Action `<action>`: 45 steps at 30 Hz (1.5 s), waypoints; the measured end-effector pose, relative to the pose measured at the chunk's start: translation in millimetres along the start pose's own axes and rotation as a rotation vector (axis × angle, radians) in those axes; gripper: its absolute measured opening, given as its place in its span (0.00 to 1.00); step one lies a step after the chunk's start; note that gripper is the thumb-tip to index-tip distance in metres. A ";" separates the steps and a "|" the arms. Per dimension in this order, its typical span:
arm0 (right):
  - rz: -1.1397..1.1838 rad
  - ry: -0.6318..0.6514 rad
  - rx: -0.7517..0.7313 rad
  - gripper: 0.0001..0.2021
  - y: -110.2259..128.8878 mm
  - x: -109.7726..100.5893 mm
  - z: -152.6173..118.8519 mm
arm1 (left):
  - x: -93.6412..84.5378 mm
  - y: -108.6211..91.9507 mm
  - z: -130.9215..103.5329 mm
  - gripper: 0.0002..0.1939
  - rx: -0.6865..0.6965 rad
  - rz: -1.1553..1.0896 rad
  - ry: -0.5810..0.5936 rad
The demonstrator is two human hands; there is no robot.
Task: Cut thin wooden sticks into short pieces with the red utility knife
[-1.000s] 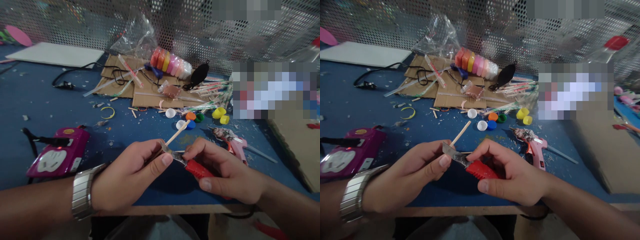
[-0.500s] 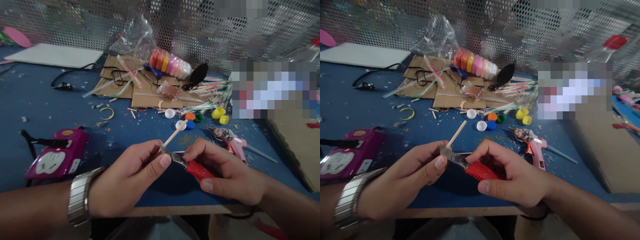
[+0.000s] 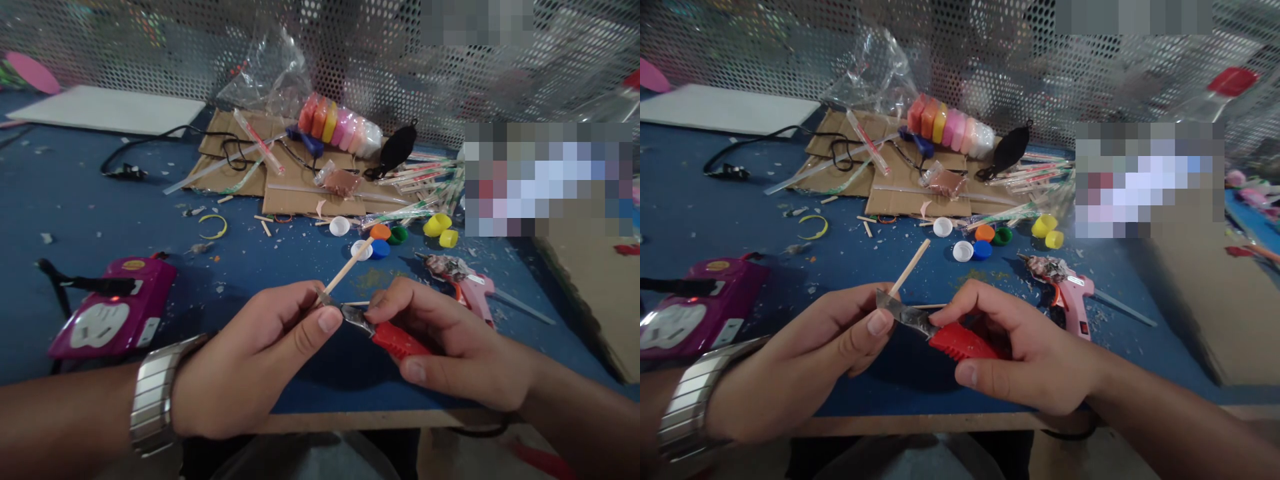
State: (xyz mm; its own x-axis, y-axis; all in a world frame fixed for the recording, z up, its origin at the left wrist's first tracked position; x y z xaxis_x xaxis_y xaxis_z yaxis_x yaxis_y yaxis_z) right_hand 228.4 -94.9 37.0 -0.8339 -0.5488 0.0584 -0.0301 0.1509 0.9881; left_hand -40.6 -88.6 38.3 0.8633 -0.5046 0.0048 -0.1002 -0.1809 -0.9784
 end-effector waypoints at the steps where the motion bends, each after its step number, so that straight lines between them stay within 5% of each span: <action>1: -0.003 -0.002 0.007 0.15 0.2 0.1 -0.1 | -0.1 -0.2 0.1 0.28 0.000 0.003 -0.001; 45: -0.014 0.021 -0.053 0.15 -1.2 -1.5 -4.0 | -0.2 -5.2 -1.2 0.28 -0.070 0.067 -0.043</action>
Point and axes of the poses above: each hand's wrist, its own z-axis towards the middle knuckle, its own x-axis out of the palm, y = z × x, the point moved 1 cm from there along z, towards the middle knuckle, and after that the axes turned 6 degrees about -y, right-handed, at the moved point
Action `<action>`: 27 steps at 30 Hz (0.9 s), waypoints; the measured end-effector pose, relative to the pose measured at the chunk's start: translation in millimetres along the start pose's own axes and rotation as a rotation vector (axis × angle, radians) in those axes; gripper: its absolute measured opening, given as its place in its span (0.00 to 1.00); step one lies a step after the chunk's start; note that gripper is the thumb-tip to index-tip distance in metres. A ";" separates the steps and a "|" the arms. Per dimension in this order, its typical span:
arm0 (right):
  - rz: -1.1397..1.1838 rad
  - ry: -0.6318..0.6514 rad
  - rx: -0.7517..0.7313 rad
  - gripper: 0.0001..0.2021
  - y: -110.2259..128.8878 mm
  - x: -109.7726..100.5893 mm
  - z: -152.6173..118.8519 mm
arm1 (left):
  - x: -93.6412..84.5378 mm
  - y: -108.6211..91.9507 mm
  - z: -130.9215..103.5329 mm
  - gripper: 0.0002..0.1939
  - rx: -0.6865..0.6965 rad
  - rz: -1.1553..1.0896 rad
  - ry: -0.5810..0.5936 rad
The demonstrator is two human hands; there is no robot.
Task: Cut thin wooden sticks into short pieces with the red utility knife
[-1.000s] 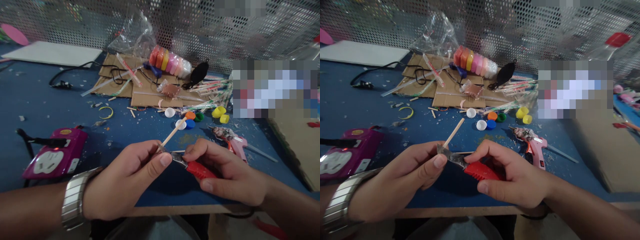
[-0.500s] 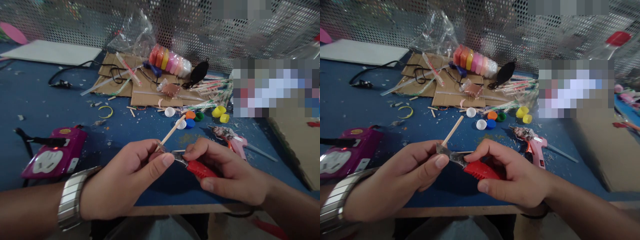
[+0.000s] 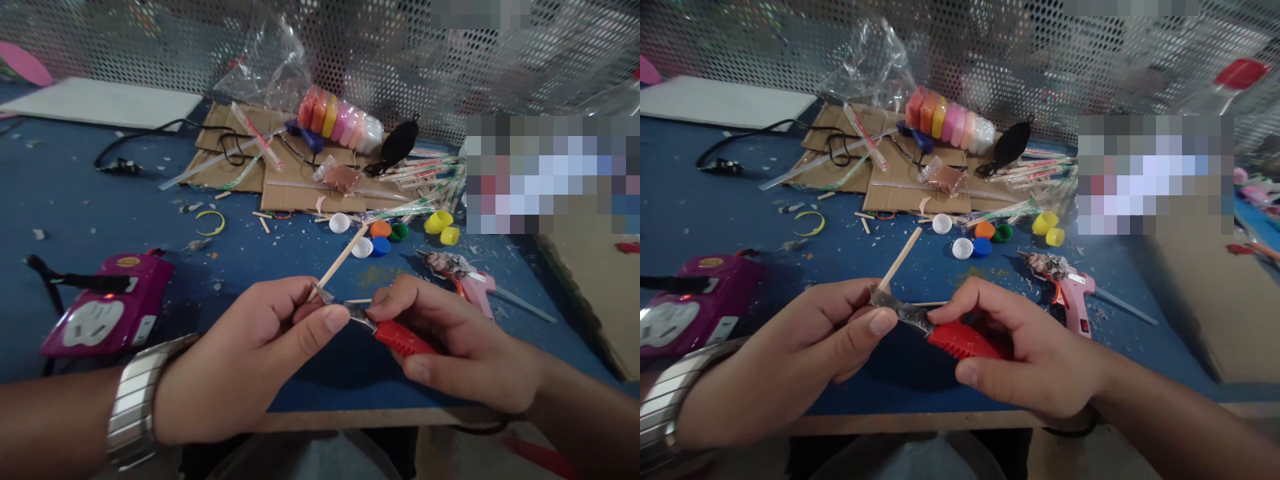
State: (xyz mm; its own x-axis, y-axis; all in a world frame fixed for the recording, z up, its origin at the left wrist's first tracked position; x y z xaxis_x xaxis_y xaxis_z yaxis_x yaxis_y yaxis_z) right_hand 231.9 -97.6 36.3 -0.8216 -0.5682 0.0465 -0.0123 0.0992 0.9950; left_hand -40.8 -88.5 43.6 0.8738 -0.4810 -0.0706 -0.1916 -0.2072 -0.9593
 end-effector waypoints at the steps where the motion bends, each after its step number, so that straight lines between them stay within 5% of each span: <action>1: 0.003 0.001 -0.003 0.15 -0.1 0.3 0.0 | -0.1 0.1 0.1 0.28 0.003 0.003 0.000; 23: -0.060 -0.012 -0.025 0.16 -0.7 -1.7 0.3 | 0.0 -2.1 4.0 0.26 -0.045 0.007 -0.040; 27: -0.124 -0.054 -0.008 0.17 -2.2 -3.4 -0.6 | -7.4 -7.6 10.3 0.27 0.015 0.112 -0.189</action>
Point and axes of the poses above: each hand's wrist, its own z-axis towards the middle knuckle, its own x-axis out of the palm, y = z × x, the point moved 1 cm from there along z, towards the middle knuckle, and after that the axes turned 6 degrees about -y, right-handed, at the moved point
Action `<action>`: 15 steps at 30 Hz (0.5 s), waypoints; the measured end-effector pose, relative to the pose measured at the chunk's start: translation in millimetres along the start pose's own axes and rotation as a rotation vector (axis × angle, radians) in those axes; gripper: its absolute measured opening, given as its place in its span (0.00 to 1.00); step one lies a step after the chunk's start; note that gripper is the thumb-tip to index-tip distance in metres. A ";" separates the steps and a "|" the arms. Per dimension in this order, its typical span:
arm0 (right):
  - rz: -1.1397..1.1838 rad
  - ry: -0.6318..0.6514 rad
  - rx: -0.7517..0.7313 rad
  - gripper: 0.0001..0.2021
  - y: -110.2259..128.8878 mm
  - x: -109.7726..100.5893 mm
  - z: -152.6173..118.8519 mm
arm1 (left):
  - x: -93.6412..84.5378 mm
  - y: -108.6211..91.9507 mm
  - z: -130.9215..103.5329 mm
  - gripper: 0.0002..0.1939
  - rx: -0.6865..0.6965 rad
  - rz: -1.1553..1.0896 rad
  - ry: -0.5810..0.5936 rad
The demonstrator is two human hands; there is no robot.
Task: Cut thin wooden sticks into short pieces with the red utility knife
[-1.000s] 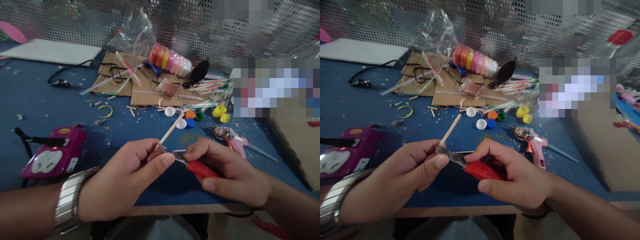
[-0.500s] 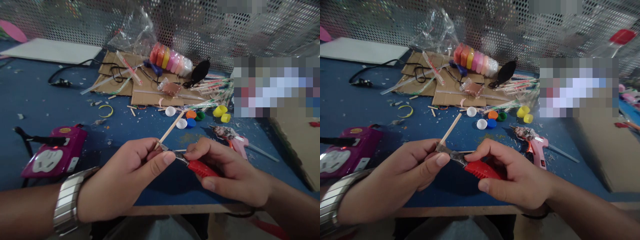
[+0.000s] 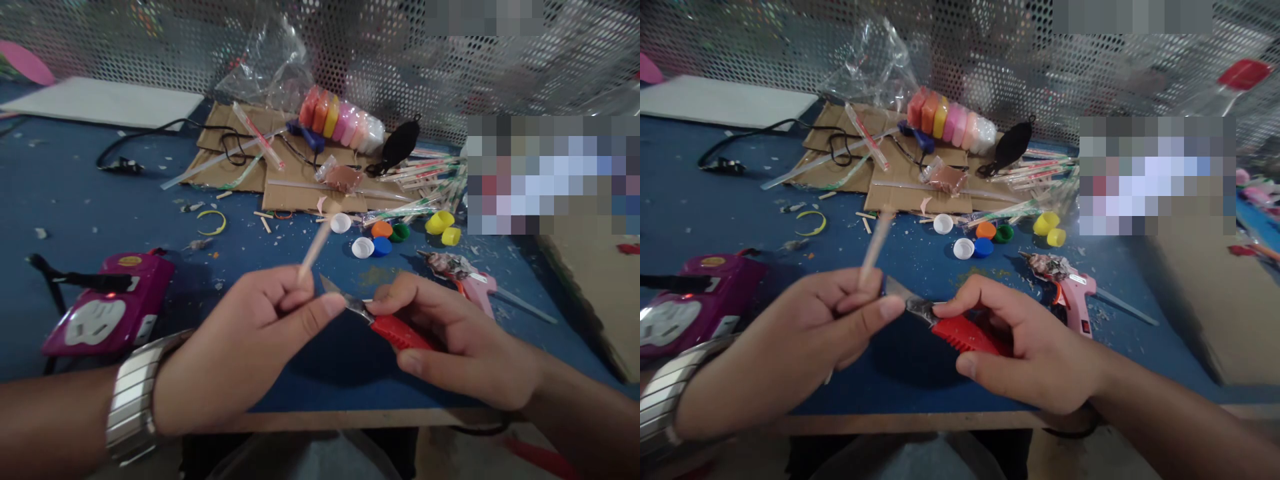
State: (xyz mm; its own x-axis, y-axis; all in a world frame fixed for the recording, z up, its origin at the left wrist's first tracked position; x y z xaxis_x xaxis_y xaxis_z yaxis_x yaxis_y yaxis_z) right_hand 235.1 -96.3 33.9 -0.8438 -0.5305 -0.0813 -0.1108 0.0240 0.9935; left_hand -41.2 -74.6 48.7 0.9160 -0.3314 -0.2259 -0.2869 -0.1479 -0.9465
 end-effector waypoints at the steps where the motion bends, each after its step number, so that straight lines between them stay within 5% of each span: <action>1: -0.017 -0.009 0.003 0.17 -0.4 -0.8 -0.5 | -3.1 -1.0 3.3 0.27 0.032 0.052 -0.067; 5: -0.033 -0.041 -0.044 0.16 -0.9 -4.2 -2.0 | -10.7 -1.5 12.7 0.26 0.108 0.149 -0.159; 15: 0.007 -0.055 -0.058 0.15 -4.8 -2.0 0.9 | -2.6 3.5 5.6 0.27 0.044 0.010 0.015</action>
Point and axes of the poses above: each hand's wrist, its own z-axis towards the middle knuckle, its own x-axis out of the palm, y = z × x, the point moved 1 cm from there along z, towards the middle knuckle, and after that the axes turned 6 degrees about -y, right-handed, at the moved point
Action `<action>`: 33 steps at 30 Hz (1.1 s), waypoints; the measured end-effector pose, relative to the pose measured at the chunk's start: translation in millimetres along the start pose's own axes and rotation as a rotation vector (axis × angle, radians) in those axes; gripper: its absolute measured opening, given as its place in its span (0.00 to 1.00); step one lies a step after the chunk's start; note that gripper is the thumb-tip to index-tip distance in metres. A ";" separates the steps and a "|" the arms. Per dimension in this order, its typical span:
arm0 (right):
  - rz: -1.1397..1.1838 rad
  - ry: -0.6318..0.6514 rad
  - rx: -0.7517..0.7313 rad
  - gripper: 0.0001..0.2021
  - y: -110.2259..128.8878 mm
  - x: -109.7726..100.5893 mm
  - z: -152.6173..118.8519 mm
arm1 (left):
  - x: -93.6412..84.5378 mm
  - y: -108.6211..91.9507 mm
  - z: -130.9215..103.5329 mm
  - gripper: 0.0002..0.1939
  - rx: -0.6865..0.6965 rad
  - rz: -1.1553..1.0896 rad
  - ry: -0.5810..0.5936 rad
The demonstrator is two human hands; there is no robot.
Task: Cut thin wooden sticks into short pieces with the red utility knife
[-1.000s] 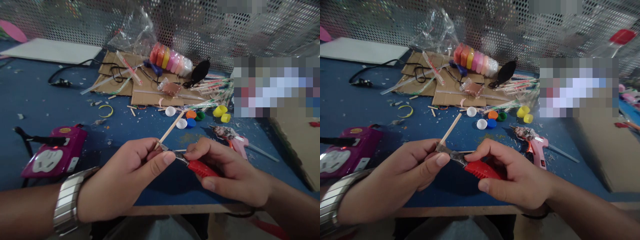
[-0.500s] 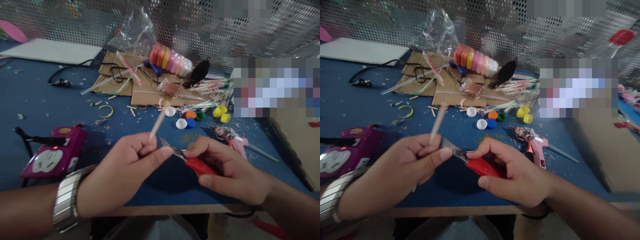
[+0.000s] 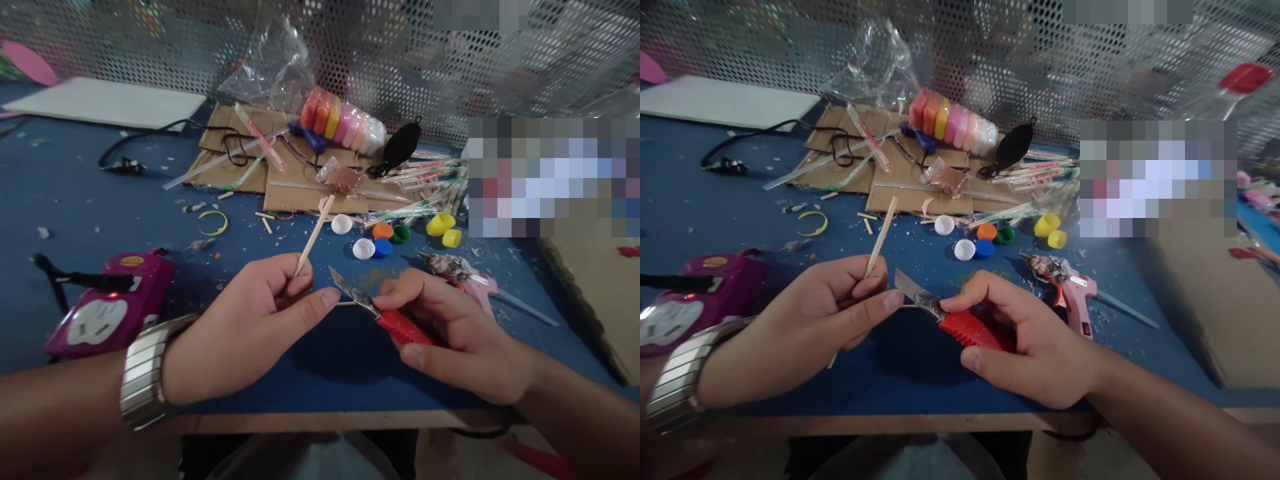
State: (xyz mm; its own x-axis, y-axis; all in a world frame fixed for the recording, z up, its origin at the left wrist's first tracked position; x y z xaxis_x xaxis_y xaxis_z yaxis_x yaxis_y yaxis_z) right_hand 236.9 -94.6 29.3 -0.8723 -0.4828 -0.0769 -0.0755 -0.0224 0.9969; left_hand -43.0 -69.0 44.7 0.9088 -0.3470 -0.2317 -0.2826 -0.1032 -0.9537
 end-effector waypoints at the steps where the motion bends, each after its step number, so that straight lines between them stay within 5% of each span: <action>1: -0.003 0.006 -0.005 0.16 -0.4 0.2 0.1 | 0.5 -0.2 -0.2 0.26 -0.008 -0.012 0.024; 12: -0.045 0.077 -0.012 0.16 -0.4 0.4 2.5 | 8.1 -2.3 -8.3 0.19 -0.109 -0.180 0.205; 33: -0.015 0.020 -0.049 0.16 -2.2 -0.3 5.3 | 11.8 12.3 -6.0 0.10 -0.233 -0.600 0.164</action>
State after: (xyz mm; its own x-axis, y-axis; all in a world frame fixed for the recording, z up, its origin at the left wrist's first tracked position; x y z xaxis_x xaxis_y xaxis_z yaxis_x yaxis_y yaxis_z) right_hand 234.7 -89.7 27.0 -0.8612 -0.4999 -0.0916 -0.0638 -0.0725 0.9953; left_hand -37.6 -79.9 31.4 0.8760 -0.3018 0.3763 0.1822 -0.5153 -0.8374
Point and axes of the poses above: each hand's wrist, its own z-axis towards the middle knuckle, its own x-axis out of the palm, y = z × x, the point moved 1 cm from there along z, towards the middle knuckle, and after that the axes turned 6 degrees about -y, right-handed, at the moved point
